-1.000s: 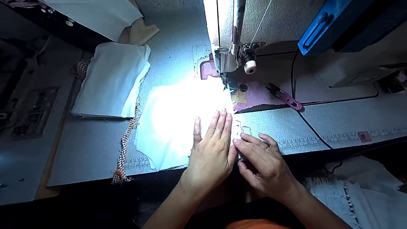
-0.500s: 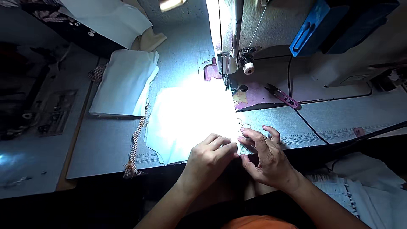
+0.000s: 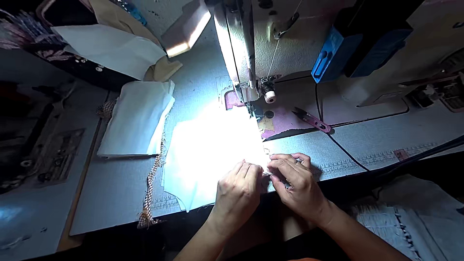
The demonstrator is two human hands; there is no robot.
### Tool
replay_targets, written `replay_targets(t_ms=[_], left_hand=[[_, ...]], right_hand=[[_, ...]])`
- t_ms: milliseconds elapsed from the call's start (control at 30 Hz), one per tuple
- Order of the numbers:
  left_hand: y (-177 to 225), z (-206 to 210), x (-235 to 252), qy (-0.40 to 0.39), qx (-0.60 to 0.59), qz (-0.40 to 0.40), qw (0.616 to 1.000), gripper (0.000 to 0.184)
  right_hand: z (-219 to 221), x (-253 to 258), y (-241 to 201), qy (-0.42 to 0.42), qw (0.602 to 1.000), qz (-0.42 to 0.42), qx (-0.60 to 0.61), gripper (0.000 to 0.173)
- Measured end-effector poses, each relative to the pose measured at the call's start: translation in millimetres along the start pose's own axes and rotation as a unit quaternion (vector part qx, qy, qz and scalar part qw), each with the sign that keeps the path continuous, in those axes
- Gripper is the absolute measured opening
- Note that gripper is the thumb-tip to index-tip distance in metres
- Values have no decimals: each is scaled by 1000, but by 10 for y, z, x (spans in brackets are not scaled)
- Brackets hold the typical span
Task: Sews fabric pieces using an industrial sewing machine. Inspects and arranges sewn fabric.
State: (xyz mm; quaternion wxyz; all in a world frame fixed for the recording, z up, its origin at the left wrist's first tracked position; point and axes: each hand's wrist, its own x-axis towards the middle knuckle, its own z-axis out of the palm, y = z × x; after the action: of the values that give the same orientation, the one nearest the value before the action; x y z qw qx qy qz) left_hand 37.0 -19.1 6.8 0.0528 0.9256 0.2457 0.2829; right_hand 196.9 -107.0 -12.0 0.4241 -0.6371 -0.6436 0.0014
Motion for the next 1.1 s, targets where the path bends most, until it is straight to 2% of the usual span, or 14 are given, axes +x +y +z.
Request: replay_targets(t_ms=[167, 267, 400, 567, 700, 867, 1100], left_hand=[[26, -54, -51, -22, -12, 25, 999, 25], [27, -69, -104, -25, -24, 33, 999, 30], [38, -49, -107, -5, -25, 43, 999, 22], [58, -14, -104, 12, 35, 67, 997, 22], [45, -8, -97, 23, 25, 63, 997, 24], [53, -44, -126, 25, -8, 32, 999, 25], [121, -45, -109, 15, 27, 2, 1000, 23]], right_hand=[[7, -114, -49, 39, 996, -70, -46, 18], [26, -169, -75, 51, 994, -82, -57, 17], [35, -152, -82, 48, 992, -90, -69, 17], [18, -113, -44, 22, 998, -42, -40, 22], [28, -72, -28, -14, 999, -29, -38, 28], [18, -33, -40, -35, 999, -14, -33, 25], [-12, 42, -72, -65, 997, 29, -17, 21]])
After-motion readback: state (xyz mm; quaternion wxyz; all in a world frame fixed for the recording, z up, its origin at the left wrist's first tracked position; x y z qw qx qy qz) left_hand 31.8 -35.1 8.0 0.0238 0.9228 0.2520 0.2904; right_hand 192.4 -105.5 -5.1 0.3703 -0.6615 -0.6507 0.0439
